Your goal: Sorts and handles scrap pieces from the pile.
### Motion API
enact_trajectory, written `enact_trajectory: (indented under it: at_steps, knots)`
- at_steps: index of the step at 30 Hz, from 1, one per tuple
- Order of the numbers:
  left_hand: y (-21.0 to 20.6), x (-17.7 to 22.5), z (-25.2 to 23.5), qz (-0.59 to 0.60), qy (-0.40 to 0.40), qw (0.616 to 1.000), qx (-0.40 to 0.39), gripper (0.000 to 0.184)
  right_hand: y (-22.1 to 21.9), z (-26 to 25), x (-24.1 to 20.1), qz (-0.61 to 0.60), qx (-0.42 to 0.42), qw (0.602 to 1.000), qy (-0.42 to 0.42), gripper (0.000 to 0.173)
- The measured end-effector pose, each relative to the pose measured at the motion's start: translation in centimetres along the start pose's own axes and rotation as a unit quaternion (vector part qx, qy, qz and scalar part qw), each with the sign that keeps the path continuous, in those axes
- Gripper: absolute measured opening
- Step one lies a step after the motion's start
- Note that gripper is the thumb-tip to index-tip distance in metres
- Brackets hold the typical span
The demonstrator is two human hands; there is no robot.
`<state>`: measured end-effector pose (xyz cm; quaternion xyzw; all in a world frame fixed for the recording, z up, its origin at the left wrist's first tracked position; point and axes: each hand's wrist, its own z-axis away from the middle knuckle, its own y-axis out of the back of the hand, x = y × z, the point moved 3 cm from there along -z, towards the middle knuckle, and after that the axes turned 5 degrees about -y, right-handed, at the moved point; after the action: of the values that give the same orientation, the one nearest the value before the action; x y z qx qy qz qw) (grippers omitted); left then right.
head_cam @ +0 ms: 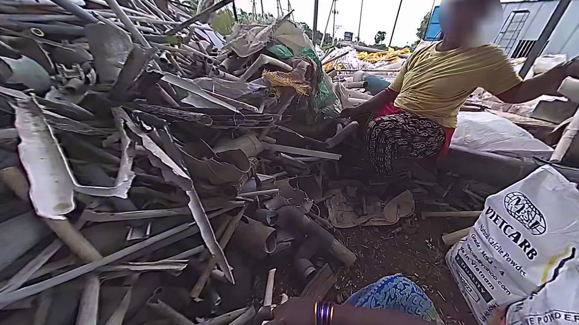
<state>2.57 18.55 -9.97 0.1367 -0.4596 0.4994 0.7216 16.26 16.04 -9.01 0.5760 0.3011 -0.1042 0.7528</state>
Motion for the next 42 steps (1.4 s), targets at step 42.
enact_trajectory:
  at_steps: [42]
  knots:
    - [2.6, 1.0, -3.0, -0.521, -0.205, 0.817, -0.139, 0.026, -0.2, -0.4, 1.3, -0.273, 0.197, 0.934, 0.118, 0.042]
